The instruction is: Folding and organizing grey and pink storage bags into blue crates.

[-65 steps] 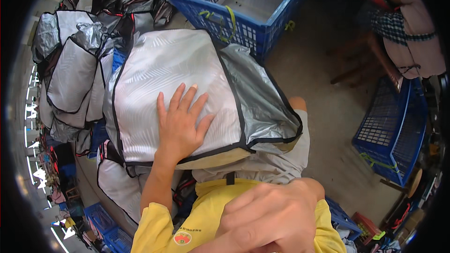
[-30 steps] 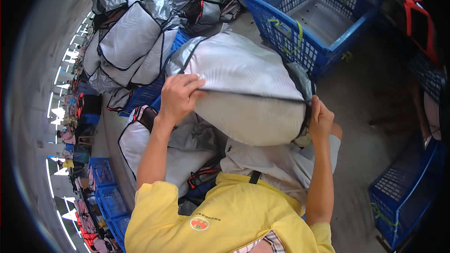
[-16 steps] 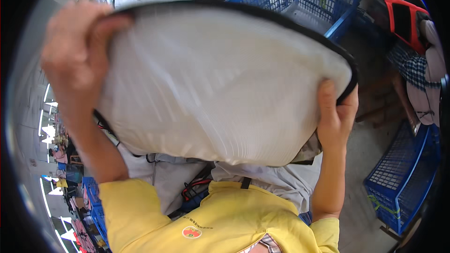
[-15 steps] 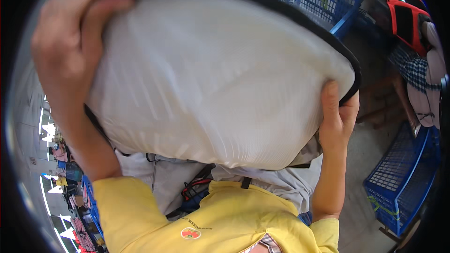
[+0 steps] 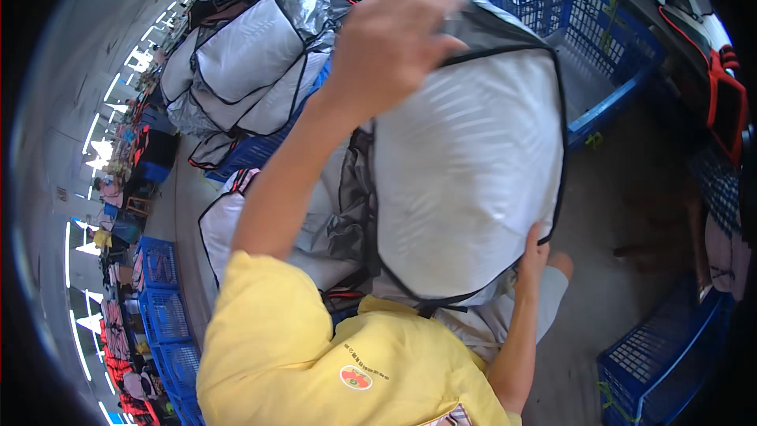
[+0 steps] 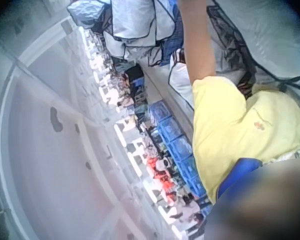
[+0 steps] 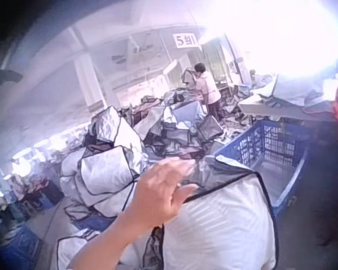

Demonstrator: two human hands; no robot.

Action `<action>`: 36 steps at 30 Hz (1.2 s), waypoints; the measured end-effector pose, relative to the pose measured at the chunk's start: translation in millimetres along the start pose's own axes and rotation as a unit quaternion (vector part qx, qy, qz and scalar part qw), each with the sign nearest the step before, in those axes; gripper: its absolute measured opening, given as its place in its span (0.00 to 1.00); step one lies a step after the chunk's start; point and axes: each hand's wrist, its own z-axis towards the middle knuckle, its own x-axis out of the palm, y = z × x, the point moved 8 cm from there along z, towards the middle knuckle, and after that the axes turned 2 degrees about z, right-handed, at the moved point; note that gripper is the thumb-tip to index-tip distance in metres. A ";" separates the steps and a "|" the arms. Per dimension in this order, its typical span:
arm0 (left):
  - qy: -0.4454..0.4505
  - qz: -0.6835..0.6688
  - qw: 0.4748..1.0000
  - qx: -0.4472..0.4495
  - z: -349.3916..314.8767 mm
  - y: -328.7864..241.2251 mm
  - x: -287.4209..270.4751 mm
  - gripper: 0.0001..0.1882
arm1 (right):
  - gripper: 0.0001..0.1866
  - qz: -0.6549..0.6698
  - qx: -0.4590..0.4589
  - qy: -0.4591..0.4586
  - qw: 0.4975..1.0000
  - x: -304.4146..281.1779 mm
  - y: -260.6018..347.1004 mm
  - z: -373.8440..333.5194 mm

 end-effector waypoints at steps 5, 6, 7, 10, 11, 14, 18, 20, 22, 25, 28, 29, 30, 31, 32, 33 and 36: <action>-0.022 -0.301 0.739 -0.603 -234.7 85.6 32.1 0.18 | 0.30 -0.023 -0.039 0.054 0.998 7.5 3.4 15.3; 0.005 -0.344 0.649 -0.679 -269.1 62.8 59.9 0.20 | 0.30 -0.022 -0.045 0.054 0.997 8.6 4.6 16.4; 0.033 -0.386 0.585 -0.713 -295.0 44.1 83.9 0.21 | 0.30 -0.025 -0.040 0.065 0.997 14.5 5.4 14.1; 0.038 -0.485 0.468 -0.737 -334.3 10.3 140.8 0.25 | 0.29 -0.052 -0.074 0.075 0.993 9.4 7.0 15.9; 0.040 -0.500 0.472 -0.725 -331.1 8.6 152.7 0.25 | 0.29 -0.047 -0.090 0.052 0.993 2.0 4.2 16.4; 0.190 -0.418 0.482 -0.746 -350.1 12.1 174.5 0.32 | 0.30 -0.073 0.000 -0.009 0.997 -19.1 -16.5 11.7; 0.095 -0.549 0.432 -0.710 -346.9 8.8 194.7 0.29 | 0.32 -0.021 -0.006 0.002 1.000 -7.9 -37.8 16.2; 0.042 -0.575 0.457 -0.678 -334.7 18.5 179.8 0.27 | 0.31 0.003 -0.030 0.015 0.999 0.2 -31.9 12.6; 0.020 -0.562 0.505 -0.655 -325.8 28.8 151.5 0.25 | 0.33 0.022 -0.033 0.013 0.999 1.6 -39.4 11.2; 0.072 -0.258 0.807 -0.527 -260.7 10.6 87.2 0.20 | 0.43 -0.122 0.109 -0.017 0.986 -38.0 -87.9 14.8; 0.047 -0.380 0.755 -0.532 -222.8 -22.2 82.9 0.17 | 0.39 -0.076 0.137 -0.071 0.985 -64.2 -94.5 10.3; 0.043 -0.436 0.724 -0.533 -207.8 -33.5 78.1 0.16 | 0.38 -0.023 0.120 -0.036 0.992 -52.9 -92.7 13.0; 0.038 -0.449 0.709 -0.542 -206.3 -40.4 78.0 0.15 | 0.38 0.031 0.104 -0.008 0.994 -46.8 -88.1 13.6; 0.046 -0.447 0.719 -0.531 -206.7 -39.9 72.2 0.14 | 0.38 0.023 0.105 0.006 0.994 -42.0 -90.6 16.6; 0.055 -0.448 0.727 -0.517 -205.5 -40.6 69.0 0.14 | 0.37 0.010 0.134 0.021 0.991 -37.1 -99.3 19.6; 0.051 -0.451 0.725 -0.518 -202.4 -41.2 67.9 0.14 | 0.37 -0.001 0.161 0.026 0.987 -39.2 -104.9 21.4; 0.075 -0.465 0.707 -0.527 -199.9 -42.0 69.3 0.13 | 0.38 -0.005 0.164 0.018 0.986 -44.3 -119.2 28.4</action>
